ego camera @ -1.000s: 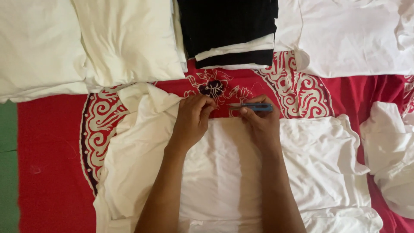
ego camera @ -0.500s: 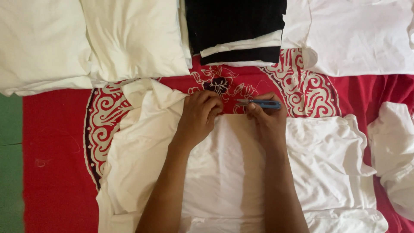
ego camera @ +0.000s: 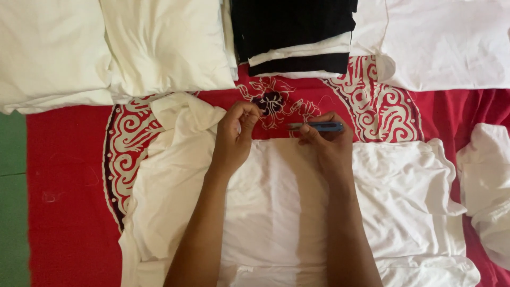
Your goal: The person folds a white t-shirt on a red patterned cloth laid on the floor. They smooth the shirt, fold the sleeves inward, fold the bottom up, and then fold the shirt in half before placing it on a stack of folded shirts.
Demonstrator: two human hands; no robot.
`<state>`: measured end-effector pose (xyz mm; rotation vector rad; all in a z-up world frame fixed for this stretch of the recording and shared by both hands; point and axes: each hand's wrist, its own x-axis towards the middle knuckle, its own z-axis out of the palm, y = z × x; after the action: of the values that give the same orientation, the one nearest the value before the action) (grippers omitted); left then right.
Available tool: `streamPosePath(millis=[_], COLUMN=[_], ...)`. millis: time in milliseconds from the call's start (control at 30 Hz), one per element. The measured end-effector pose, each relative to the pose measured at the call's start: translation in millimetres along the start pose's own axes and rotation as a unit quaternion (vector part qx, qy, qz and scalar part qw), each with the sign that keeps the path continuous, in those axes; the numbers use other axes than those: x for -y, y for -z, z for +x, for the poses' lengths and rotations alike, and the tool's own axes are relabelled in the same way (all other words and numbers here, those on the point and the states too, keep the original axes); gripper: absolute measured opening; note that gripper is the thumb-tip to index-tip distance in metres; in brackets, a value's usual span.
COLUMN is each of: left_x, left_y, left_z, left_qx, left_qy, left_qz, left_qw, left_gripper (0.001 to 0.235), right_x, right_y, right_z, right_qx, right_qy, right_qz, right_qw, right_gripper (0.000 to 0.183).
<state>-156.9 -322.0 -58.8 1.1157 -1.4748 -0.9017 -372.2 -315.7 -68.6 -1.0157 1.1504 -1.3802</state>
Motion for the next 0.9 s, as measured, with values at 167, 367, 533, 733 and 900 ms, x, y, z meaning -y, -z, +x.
streamPosePath(millis=[167, 367, 533, 733, 900], left_x=[-4, -2, 0, 2, 9], left_y=[5, 5, 4, 1, 3], left_z=[2, 3, 1, -3, 0], left_qx=[-0.034, -0.059, -0.069, -0.106, -0.086], left_qy=[0.041, 0.047, 0.037, 0.035, 0.055], left_qz=[-0.099, -0.13, -0.081, -0.016, 0.007], left_qw=[0.994, 0.989, 0.994, 0.994, 0.995], left_gripper=[0.015, 0.014, 0.017, 0.019, 0.021], right_x=[3, -2, -12, -9, -12], right_y=[-4, -1, 11, 7, 4], right_z=[0, 0, 4, 3, 4], right_qx=[0.052, 0.084, 0.099, 0.074, 0.034], right_qy=[-0.008, 0.003, -0.016, 0.026, 0.062], right_qz=[-0.05, -0.085, -0.005, 0.025, 0.023], right_qw=[0.997, 0.993, 0.995, 0.997, 0.997], right_gripper=[0.027, 0.021, 0.031, 0.033, 0.035])
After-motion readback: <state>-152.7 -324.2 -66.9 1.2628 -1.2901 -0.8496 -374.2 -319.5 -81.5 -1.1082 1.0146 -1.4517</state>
